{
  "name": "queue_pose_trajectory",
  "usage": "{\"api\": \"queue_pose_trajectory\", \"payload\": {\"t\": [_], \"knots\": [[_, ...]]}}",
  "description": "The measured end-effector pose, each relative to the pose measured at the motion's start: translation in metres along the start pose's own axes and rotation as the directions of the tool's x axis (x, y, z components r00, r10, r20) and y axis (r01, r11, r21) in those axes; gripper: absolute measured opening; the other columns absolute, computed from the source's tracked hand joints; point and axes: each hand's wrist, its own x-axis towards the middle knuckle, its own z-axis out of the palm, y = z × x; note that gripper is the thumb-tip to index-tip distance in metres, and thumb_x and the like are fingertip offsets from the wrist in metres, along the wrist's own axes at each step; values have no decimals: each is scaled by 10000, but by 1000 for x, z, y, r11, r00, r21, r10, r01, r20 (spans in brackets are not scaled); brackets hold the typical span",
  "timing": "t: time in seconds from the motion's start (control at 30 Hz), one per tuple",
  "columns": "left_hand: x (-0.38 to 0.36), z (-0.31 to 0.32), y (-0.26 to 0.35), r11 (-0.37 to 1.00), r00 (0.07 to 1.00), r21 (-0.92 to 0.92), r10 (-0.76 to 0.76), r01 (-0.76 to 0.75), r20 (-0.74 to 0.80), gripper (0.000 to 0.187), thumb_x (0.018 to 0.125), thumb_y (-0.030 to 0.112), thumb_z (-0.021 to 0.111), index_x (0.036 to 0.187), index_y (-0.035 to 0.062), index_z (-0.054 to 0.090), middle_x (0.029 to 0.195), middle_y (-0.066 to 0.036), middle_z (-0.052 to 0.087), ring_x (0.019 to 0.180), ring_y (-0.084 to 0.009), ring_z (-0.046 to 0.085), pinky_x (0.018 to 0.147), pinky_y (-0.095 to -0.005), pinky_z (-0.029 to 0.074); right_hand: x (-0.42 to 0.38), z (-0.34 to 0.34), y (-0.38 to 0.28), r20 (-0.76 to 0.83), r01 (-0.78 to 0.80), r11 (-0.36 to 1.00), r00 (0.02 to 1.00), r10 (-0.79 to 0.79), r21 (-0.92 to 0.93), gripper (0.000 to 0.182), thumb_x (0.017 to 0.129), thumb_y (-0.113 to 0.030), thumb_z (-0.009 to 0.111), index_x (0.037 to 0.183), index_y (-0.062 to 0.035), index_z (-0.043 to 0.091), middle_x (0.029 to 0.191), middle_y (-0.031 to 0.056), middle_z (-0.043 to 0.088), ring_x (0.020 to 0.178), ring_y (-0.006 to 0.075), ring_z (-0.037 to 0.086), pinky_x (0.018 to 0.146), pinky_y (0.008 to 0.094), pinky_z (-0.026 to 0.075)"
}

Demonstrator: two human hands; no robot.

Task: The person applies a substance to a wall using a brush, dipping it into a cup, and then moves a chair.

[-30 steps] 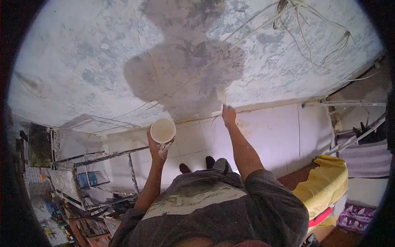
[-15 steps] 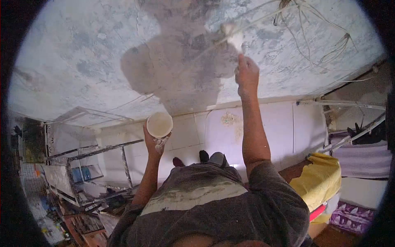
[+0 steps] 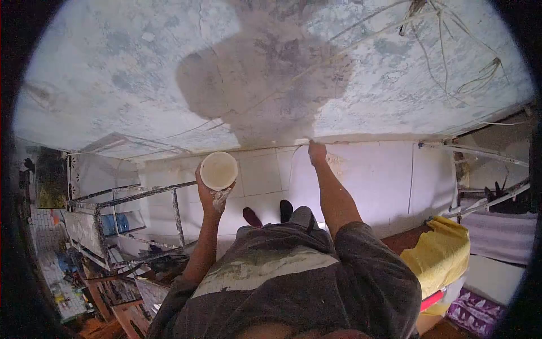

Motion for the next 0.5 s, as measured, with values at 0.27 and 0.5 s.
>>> {"api": "queue_pose_trajectory", "payload": {"t": [0.27, 0.5], "knots": [[3, -3, 14, 859, 957, -447, -291, 251, -21, 776, 704, -14, 685, 1327, 129, 246, 1258, -109, 406, 1097, -262, 504, 812, -402, 525, 58, -99, -67, -147, 214, 952, 957, -249, -220, 433, 916, -316, 386, 764, 18, 616, 697, 200, 606, 667, 337, 596, 614, 450, 452], [-2, -5, 7, 926, 972, -315, -231, 207, -39, 755, 726, -17, 665, 1337, 162, 259, 1253, -100, 433, 1105, -240, 492, 825, -415, 510, -25, -275, -193, -164, 107, 480, 983, 78, 871, 295, 896, -290, 531, 777, -24, 576, 547, -23, 420, 432, 77, 361, 374, 238, 263]]}}
